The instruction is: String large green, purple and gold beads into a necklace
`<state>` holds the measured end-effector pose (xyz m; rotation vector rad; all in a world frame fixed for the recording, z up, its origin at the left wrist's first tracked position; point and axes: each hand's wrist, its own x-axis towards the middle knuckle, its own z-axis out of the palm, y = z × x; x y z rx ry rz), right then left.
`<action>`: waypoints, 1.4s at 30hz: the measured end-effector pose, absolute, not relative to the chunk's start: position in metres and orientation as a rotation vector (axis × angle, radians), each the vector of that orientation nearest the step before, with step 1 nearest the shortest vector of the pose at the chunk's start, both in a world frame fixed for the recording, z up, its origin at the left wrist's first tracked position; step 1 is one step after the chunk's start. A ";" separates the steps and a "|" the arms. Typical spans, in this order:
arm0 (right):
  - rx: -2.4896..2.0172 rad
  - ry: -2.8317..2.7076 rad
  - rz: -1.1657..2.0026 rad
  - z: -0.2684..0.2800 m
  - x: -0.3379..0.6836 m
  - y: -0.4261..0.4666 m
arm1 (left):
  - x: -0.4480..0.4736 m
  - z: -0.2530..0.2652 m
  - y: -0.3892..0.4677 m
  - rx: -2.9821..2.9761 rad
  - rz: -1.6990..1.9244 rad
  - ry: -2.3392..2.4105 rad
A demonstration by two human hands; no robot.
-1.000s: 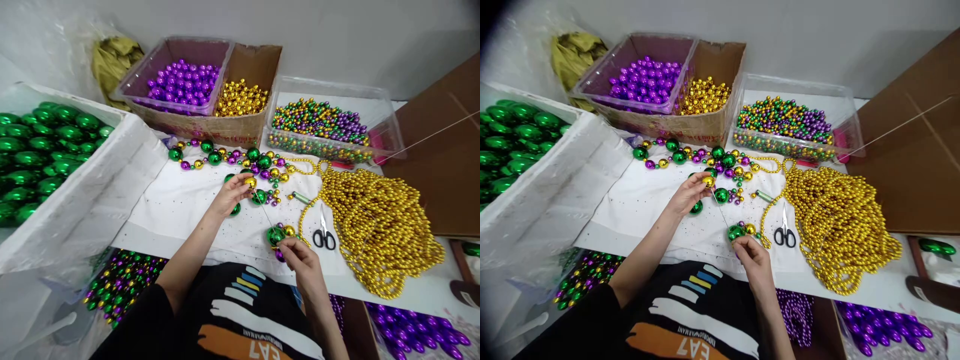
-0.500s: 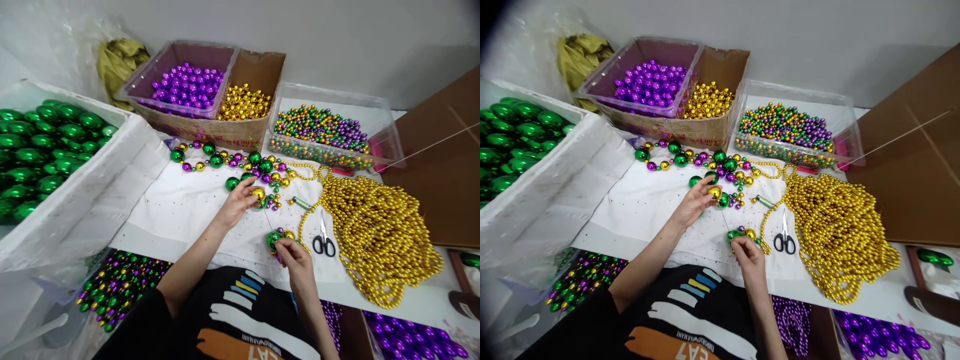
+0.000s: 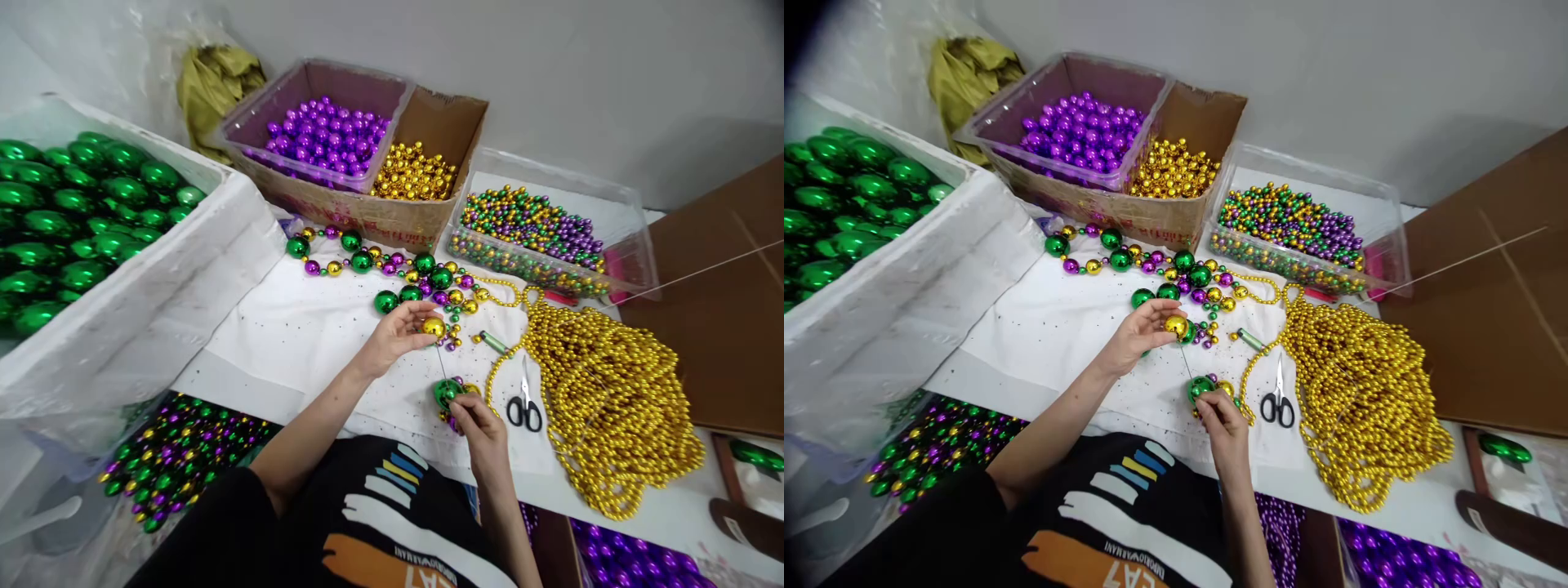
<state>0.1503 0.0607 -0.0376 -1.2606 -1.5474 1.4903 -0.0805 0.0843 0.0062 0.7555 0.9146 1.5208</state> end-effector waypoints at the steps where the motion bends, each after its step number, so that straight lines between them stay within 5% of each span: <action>1: -1.262 -1.553 1.491 -0.037 0.150 0.061 | -0.080 0.007 0.084 0.756 1.525 0.923; 20: -1.200 -1.569 1.804 -0.014 0.121 0.061 | -0.091 0.014 0.075 0.459 1.507 0.865; 29: -1.313 -1.468 0.980 0.003 0.114 0.058 | -0.078 0.000 0.080 0.099 1.546 0.852; 42: -0.924 -1.747 0.721 0.053 0.106 0.074 | -0.062 0.006 0.075 -0.135 1.340 0.881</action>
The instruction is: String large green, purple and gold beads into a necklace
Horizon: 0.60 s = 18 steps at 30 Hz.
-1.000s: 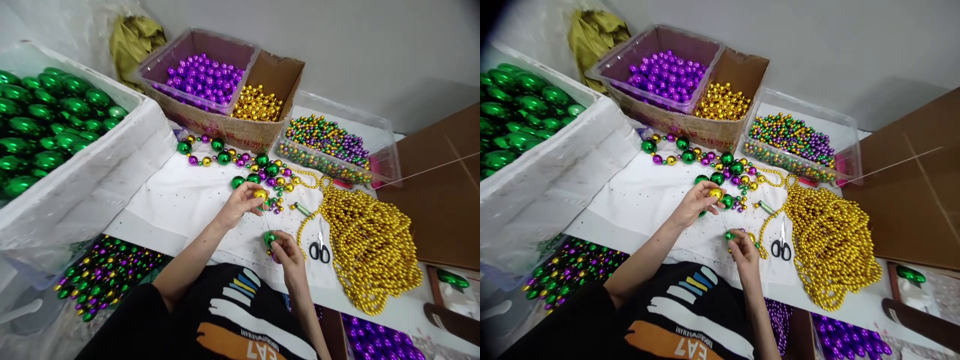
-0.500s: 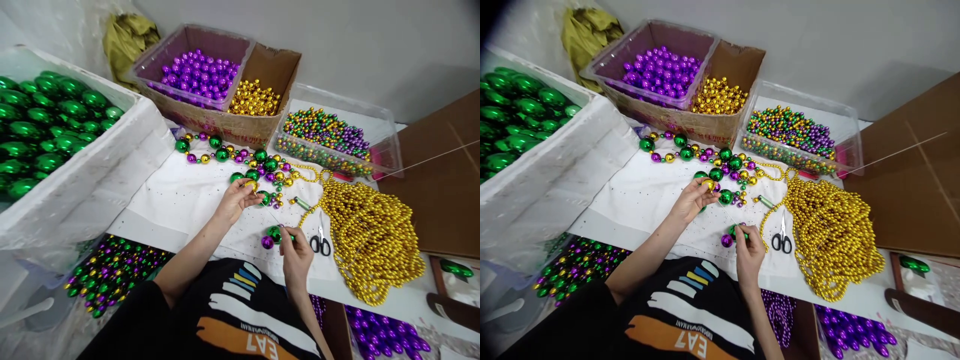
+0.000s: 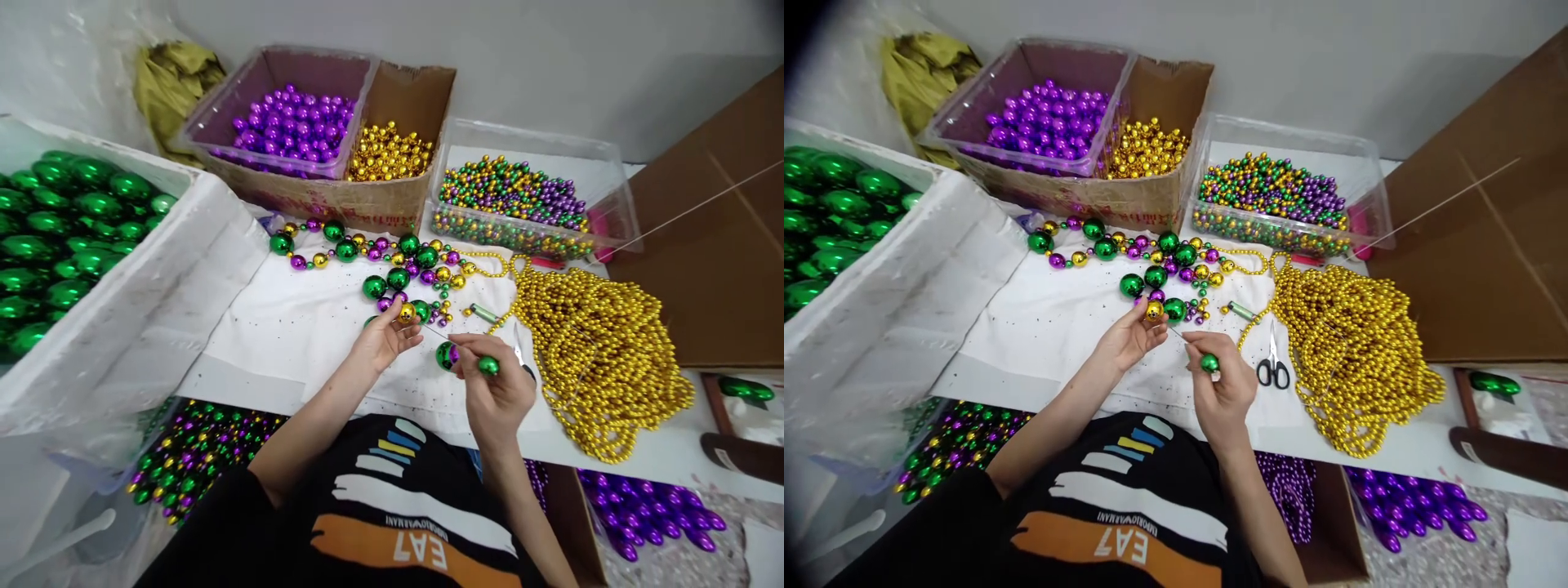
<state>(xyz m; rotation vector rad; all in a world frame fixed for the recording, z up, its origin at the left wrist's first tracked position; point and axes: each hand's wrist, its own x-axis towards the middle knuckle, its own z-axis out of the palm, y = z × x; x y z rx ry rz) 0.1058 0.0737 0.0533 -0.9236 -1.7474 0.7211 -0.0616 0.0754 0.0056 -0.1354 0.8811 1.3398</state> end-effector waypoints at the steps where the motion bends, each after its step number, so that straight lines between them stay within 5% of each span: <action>1: -0.897 -1.798 0.687 0.057 0.104 0.072 | -0.062 0.006 0.075 -0.129 1.338 0.882; 18: -0.878 -2.012 0.368 0.073 0.086 0.073 | -0.057 -0.006 0.074 -0.049 1.340 0.893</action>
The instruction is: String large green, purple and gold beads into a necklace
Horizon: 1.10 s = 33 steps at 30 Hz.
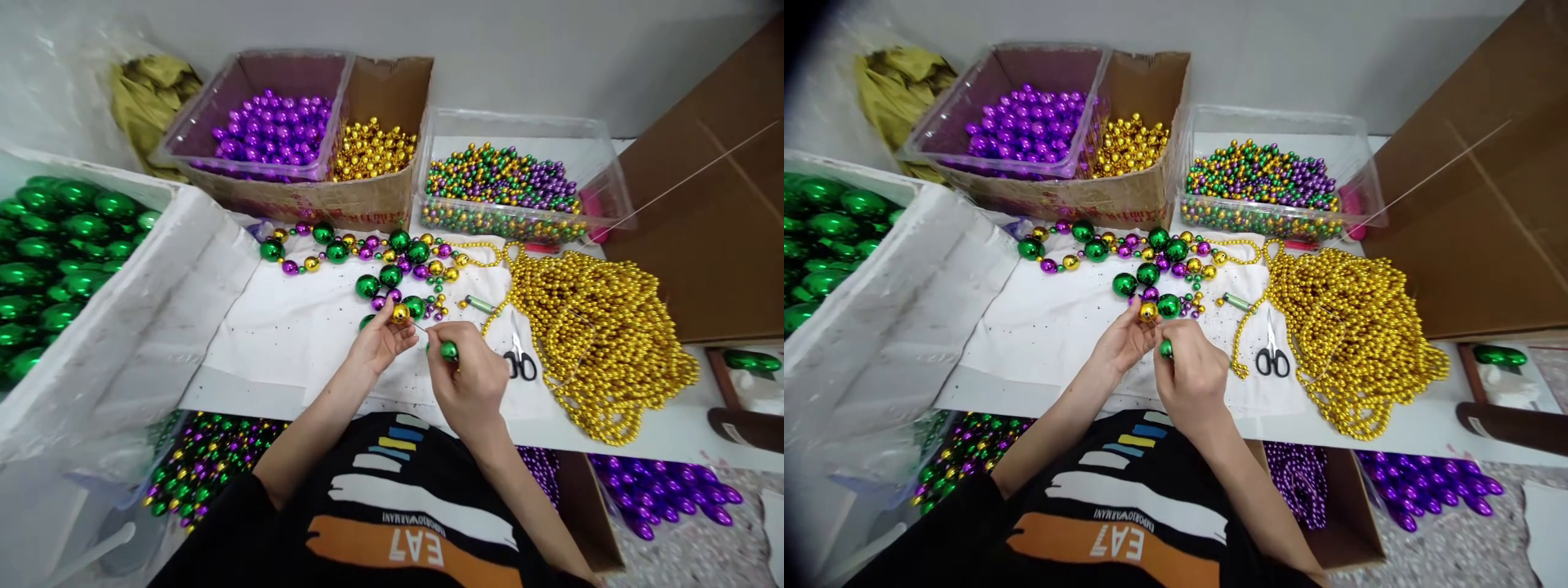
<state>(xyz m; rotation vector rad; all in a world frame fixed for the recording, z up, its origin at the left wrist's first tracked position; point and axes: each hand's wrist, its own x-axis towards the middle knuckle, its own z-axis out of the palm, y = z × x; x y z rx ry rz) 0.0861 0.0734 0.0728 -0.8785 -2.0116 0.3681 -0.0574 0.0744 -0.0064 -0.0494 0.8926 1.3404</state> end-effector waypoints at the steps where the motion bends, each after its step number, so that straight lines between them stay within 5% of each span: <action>1: -0.876 -2.014 0.369 0.072 0.086 0.073 | -0.057 -0.007 0.074 -0.043 1.342 0.897; 28: -0.921 -2.118 0.284 0.064 0.075 0.076 | -0.056 -0.014 0.073 -0.031 1.356 0.897; 33: -1.124 -2.046 0.554 0.039 0.083 0.074 | -0.047 0.004 0.066 0.027 1.406 0.948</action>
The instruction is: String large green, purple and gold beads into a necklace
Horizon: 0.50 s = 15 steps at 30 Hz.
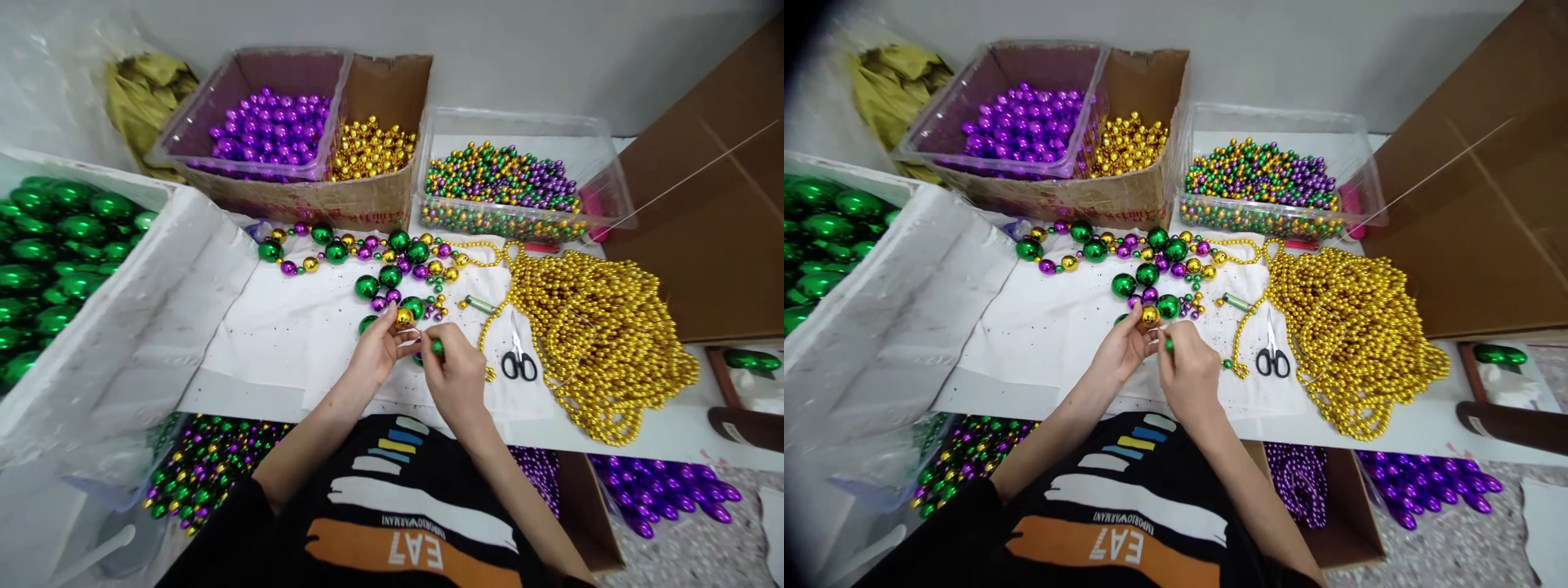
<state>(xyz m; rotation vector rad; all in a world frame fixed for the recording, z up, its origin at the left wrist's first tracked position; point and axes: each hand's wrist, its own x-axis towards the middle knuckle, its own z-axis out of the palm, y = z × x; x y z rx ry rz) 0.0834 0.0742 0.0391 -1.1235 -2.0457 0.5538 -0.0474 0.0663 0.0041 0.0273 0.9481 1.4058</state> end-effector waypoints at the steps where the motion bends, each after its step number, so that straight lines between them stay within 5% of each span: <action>1: -1.182 -2.002 0.671 0.034 0.087 0.073 | -0.047 0.008 0.064 0.086 1.432 0.981; 5: -1.207 -2.019 1.102 0.026 0.102 0.068 | -0.049 0.022 0.055 0.412 1.466 1.154; 10: -1.148 -2.058 1.020 0.038 0.106 0.070 | -0.052 0.045 0.052 0.777 1.436 1.123; 15: -1.022 -1.661 1.671 0.033 0.101 0.068 | -0.054 0.051 0.059 0.871 1.451 1.044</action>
